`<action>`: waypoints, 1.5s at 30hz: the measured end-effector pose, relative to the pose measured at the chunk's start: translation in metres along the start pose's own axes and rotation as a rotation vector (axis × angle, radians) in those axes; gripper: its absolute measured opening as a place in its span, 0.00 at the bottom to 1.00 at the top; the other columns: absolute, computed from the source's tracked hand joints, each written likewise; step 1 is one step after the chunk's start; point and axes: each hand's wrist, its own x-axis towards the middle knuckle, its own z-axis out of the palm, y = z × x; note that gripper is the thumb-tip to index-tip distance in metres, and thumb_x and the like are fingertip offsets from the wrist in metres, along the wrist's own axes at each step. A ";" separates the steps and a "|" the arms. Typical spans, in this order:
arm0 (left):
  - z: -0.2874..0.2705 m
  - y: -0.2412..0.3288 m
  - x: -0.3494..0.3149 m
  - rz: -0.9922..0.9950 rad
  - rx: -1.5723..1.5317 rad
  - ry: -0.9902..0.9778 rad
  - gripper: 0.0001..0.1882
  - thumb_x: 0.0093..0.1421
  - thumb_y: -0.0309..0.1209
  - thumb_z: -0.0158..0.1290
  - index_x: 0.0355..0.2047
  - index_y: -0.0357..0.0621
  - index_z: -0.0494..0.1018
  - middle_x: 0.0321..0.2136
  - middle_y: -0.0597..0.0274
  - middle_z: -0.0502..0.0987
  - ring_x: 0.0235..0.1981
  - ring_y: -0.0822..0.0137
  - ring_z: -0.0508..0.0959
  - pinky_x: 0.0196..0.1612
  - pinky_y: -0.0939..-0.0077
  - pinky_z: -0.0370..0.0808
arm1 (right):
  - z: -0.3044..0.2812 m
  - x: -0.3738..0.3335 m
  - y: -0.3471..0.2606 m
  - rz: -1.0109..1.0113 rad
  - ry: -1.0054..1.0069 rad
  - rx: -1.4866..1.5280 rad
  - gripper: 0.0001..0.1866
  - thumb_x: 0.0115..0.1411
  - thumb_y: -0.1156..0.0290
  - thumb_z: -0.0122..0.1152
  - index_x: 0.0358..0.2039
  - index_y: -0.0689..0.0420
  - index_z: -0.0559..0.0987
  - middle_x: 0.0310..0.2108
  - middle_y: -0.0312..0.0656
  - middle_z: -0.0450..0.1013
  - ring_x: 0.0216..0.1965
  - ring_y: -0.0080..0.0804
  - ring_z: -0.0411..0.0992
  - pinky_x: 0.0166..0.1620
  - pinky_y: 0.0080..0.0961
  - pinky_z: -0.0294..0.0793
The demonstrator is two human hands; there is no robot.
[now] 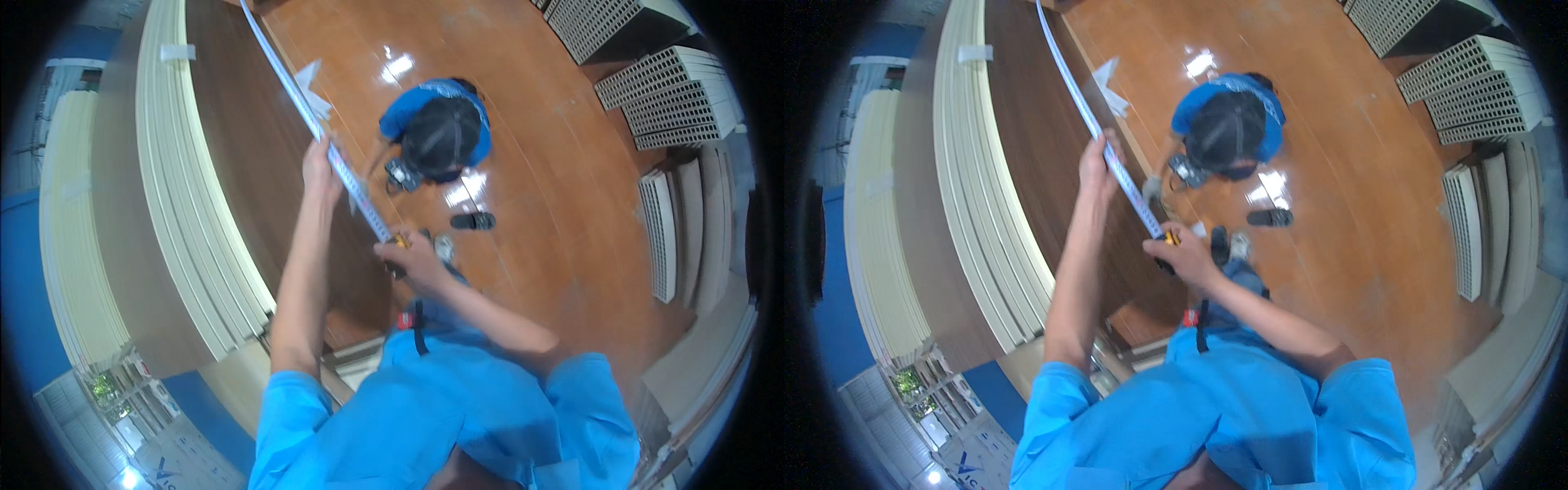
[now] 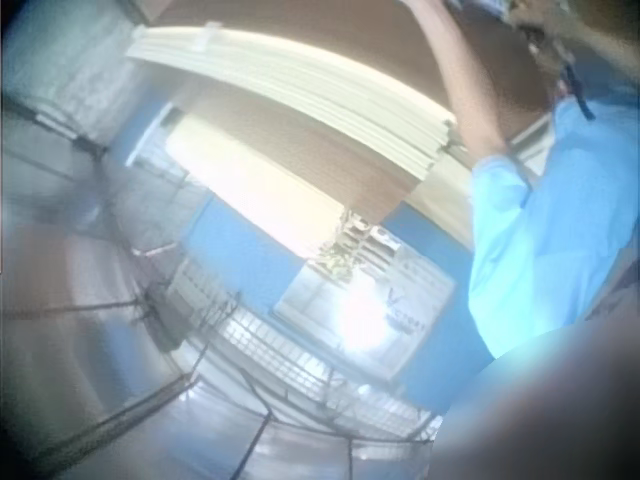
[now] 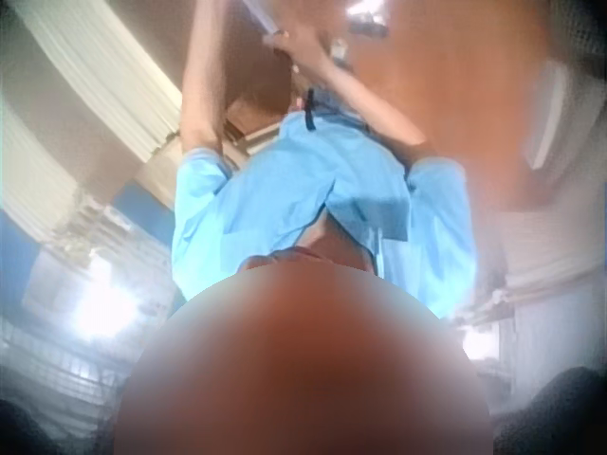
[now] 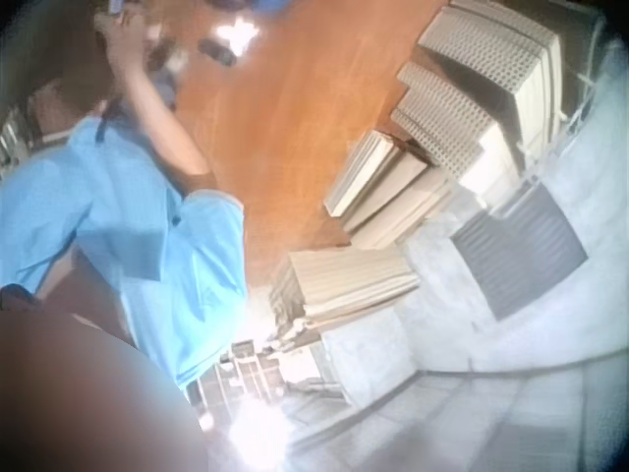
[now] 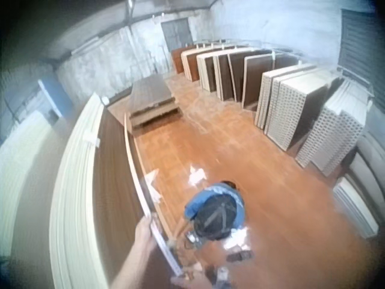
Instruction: The person measures a large wood panel with a tape measure and marks it with a pen. They then move a metal frame and lift the panel to place it on a stack. The person repeats the measuring process on another panel.
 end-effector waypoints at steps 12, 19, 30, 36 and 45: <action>0.121 0.031 -0.013 -0.039 0.052 -0.122 0.15 0.76 0.36 0.41 0.51 0.34 0.66 0.37 0.52 0.74 0.35 0.59 0.77 0.42 0.60 0.80 | -0.076 -0.209 -0.034 0.041 0.095 0.005 0.24 0.61 0.63 0.69 0.54 0.58 0.73 0.33 0.34 0.72 0.31 0.19 0.71 0.32 0.20 0.71; 0.203 0.033 0.011 0.012 0.196 -0.061 0.17 0.76 0.36 0.41 0.49 0.31 0.68 0.38 0.51 0.75 0.38 0.58 0.79 0.46 0.60 0.81 | -0.167 -0.252 -0.044 0.112 0.038 0.148 0.25 0.58 0.68 0.67 0.54 0.60 0.73 0.38 0.38 0.75 0.34 0.22 0.73 0.37 0.20 0.71; 0.423 -0.009 0.106 0.196 -0.070 -0.020 0.14 0.76 0.39 0.39 0.39 0.43 0.68 0.25 0.63 0.69 0.24 0.67 0.68 0.28 0.70 0.69 | -0.431 -0.241 -0.191 0.170 0.139 -0.018 0.25 0.54 0.66 0.68 0.50 0.62 0.75 0.36 0.42 0.77 0.30 0.24 0.75 0.28 0.18 0.69; 0.475 -0.019 0.183 0.197 -0.220 0.001 0.16 0.76 0.41 0.39 0.37 0.43 0.68 0.22 0.65 0.67 0.20 0.70 0.65 0.23 0.74 0.65 | -0.525 -0.234 -0.277 0.154 0.043 -0.081 0.23 0.55 0.66 0.71 0.49 0.59 0.76 0.36 0.35 0.74 0.36 0.21 0.72 0.40 0.19 0.70; 0.469 -0.044 0.307 0.106 -0.375 0.215 0.16 0.77 0.40 0.37 0.37 0.43 0.68 0.22 0.65 0.67 0.19 0.72 0.65 0.20 0.77 0.64 | -0.609 -0.128 -0.355 0.259 -0.082 -0.160 0.26 0.54 0.64 0.74 0.52 0.58 0.77 0.38 0.35 0.75 0.39 0.20 0.72 0.43 0.19 0.71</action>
